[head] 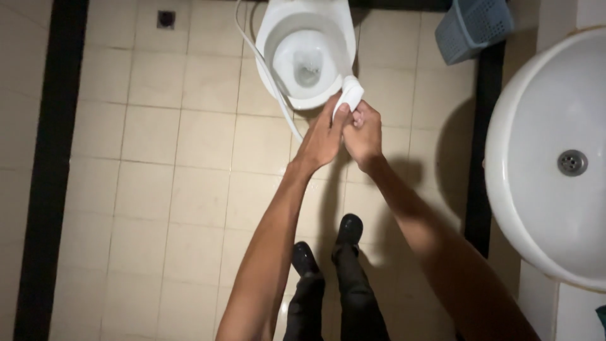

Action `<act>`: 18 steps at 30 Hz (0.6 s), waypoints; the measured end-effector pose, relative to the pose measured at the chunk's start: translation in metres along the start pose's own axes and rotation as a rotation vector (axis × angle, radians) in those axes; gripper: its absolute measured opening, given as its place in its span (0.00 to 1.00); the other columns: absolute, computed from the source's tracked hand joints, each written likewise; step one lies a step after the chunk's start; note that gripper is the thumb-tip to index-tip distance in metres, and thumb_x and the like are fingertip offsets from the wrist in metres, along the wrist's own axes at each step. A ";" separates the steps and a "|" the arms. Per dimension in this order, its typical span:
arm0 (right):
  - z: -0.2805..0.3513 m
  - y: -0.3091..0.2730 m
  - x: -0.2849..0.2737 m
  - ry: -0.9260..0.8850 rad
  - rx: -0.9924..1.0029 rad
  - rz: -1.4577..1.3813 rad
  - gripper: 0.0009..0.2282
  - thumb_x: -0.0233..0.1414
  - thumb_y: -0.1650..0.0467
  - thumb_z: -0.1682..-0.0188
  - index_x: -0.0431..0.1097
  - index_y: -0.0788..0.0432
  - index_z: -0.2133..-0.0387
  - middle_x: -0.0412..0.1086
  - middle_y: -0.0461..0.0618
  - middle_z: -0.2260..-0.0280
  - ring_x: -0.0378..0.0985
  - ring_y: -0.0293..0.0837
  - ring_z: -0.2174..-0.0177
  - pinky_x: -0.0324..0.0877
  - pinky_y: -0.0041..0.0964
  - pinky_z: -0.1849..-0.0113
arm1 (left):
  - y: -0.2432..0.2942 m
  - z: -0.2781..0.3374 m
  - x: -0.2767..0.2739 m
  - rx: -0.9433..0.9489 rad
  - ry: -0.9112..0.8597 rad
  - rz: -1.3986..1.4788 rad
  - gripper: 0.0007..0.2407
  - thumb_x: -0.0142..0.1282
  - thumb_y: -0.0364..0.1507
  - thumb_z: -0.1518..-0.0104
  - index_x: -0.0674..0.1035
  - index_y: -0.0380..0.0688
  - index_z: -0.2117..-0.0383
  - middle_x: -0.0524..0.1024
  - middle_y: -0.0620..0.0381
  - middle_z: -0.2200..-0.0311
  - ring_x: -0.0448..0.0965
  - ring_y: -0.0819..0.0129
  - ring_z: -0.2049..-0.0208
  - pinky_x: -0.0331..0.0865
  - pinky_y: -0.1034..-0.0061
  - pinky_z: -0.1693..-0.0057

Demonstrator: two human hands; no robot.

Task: The person cleans a toilet using a yellow sponge and a handheld bidet sprayer. They wipe the toilet tank, seat, and rim with the sponge, then rinse the bowl and their hands with the sprayer before closing the lid.

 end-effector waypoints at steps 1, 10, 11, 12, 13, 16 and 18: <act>-0.002 -0.007 -0.003 0.005 -0.011 0.000 0.09 0.45 0.80 0.49 0.70 0.67 0.59 0.70 0.44 0.69 0.69 0.33 0.70 0.68 0.29 0.68 | 0.005 -0.003 0.001 0.012 -0.003 -0.003 0.25 0.32 0.47 0.32 0.64 0.46 0.34 0.74 0.37 0.43 0.73 0.45 0.40 0.63 0.61 0.36; -0.010 -0.081 -0.032 0.139 -0.125 0.062 0.07 0.47 0.78 0.45 0.72 0.68 0.58 0.69 0.42 0.69 0.66 0.31 0.69 0.64 0.28 0.68 | 0.089 -0.017 0.000 0.176 -0.017 -0.117 0.23 0.32 0.47 0.31 0.70 0.46 0.40 0.79 0.37 0.50 0.78 0.41 0.46 0.68 0.58 0.40; -0.013 -0.087 -0.031 0.154 -0.125 0.063 0.06 0.48 0.78 0.45 0.72 0.68 0.59 0.68 0.43 0.70 0.66 0.32 0.69 0.64 0.29 0.68 | 0.097 -0.019 -0.003 0.189 -0.025 -0.115 0.24 0.32 0.47 0.31 0.70 0.46 0.40 0.79 0.37 0.50 0.77 0.41 0.46 0.68 0.58 0.41; -0.016 -0.093 -0.030 0.169 -0.124 0.064 0.06 0.48 0.78 0.46 0.72 0.69 0.60 0.68 0.44 0.70 0.65 0.32 0.69 0.64 0.29 0.68 | 0.106 -0.021 -0.007 0.202 -0.034 -0.113 0.24 0.32 0.47 0.32 0.69 0.46 0.39 0.79 0.37 0.50 0.77 0.41 0.46 0.67 0.58 0.41; -0.018 -0.101 -0.026 0.170 -0.132 0.063 0.06 0.48 0.78 0.46 0.72 0.69 0.60 0.68 0.44 0.70 0.65 0.32 0.69 0.64 0.29 0.68 | 0.110 -0.022 -0.011 0.209 -0.033 -0.116 0.24 0.32 0.47 0.32 0.69 0.46 0.39 0.79 0.37 0.50 0.77 0.41 0.46 0.67 0.58 0.41; -0.020 -0.128 -0.008 0.115 -0.227 0.026 0.06 0.48 0.79 0.49 0.71 0.68 0.62 0.73 0.43 0.69 0.71 0.30 0.68 0.69 0.26 0.66 | 0.121 -0.022 -0.029 0.235 -0.010 -0.131 0.24 0.32 0.48 0.31 0.68 0.45 0.38 0.79 0.37 0.50 0.77 0.41 0.46 0.68 0.58 0.41; -0.020 -0.141 0.006 0.089 -0.265 0.060 0.06 0.47 0.79 0.47 0.72 0.68 0.61 0.71 0.43 0.69 0.68 0.31 0.68 0.66 0.27 0.66 | 0.122 -0.021 -0.043 0.216 0.019 -0.121 0.25 0.32 0.48 0.32 0.67 0.46 0.37 0.79 0.37 0.51 0.79 0.42 0.47 0.69 0.59 0.42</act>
Point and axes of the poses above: each hand's wrist, its own z-axis away from the middle knuckle, its own x-axis out of the palm, y = z × x, the point moved 9 cm from there along -z, towards the middle knuckle
